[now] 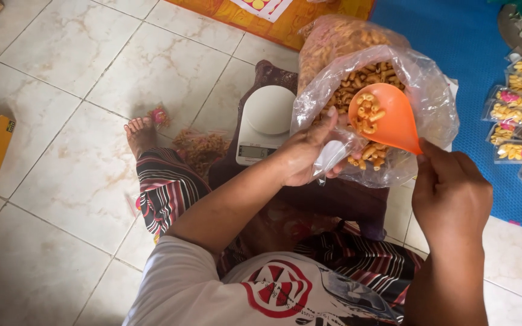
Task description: Scooping snacks from a large bulk bag into smaller individual plastic bags and weighing them on a digital scale.
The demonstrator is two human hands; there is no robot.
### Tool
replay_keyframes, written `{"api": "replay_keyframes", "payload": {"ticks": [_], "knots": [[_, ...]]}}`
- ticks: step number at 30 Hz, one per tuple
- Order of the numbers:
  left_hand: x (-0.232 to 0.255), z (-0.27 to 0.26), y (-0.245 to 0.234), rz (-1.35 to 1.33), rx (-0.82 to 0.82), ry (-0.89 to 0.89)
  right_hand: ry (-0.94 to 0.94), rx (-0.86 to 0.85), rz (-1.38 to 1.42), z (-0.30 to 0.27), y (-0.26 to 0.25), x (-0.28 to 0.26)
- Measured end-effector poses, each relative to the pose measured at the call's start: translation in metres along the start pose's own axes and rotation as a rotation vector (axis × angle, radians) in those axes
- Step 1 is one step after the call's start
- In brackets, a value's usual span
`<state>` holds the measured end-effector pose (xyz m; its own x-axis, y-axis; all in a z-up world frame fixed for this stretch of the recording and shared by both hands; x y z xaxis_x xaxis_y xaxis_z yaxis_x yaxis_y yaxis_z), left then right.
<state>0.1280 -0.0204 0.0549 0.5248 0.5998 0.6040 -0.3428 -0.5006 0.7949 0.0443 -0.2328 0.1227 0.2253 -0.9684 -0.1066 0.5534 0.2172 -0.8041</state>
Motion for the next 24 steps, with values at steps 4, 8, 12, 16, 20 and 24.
{"api": "replay_keyframes", "payload": {"ticks": [4, 8, 12, 16, 20, 24], "knots": [[0.005, 0.001, 0.009, 0.147, 0.058, -0.044, -0.009, 0.03, 0.082, -0.002, -0.006, 0.003], [0.007, 0.008, 0.01, 0.181, -0.069, 0.115, -0.005, 0.015, 0.2, 0.004, -0.012, 0.006], [0.007, 0.016, 0.019, 0.279, -0.079, 0.176, -0.026, 0.019, 0.168, 0.01, -0.016, 0.013], [-0.001, 0.03, 0.013, 0.211, -0.088, 0.139, -0.086, 0.024, 0.022, 0.018, -0.021, 0.013], [0.001, 0.034, 0.016, 0.185, -0.09, 0.201, -0.168, 0.093, -0.099, 0.02, -0.017, 0.009], [0.0, 0.039, 0.012, 0.202, 0.031, 0.271, -0.222, 0.175, -0.207, 0.018, -0.007, 0.009]]}}
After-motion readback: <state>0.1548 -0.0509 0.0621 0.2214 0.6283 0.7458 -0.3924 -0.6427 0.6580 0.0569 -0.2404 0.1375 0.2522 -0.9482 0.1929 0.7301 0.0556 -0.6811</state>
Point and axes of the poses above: each hand's wrist, its own z-axis towards the middle knuckle, its own y-axis out of the palm, x = y × z, the point moved 2 cm from there along z, towards the middle knuckle, and after that the axes turned 5 degrees about -z, right-handed, at the moved point
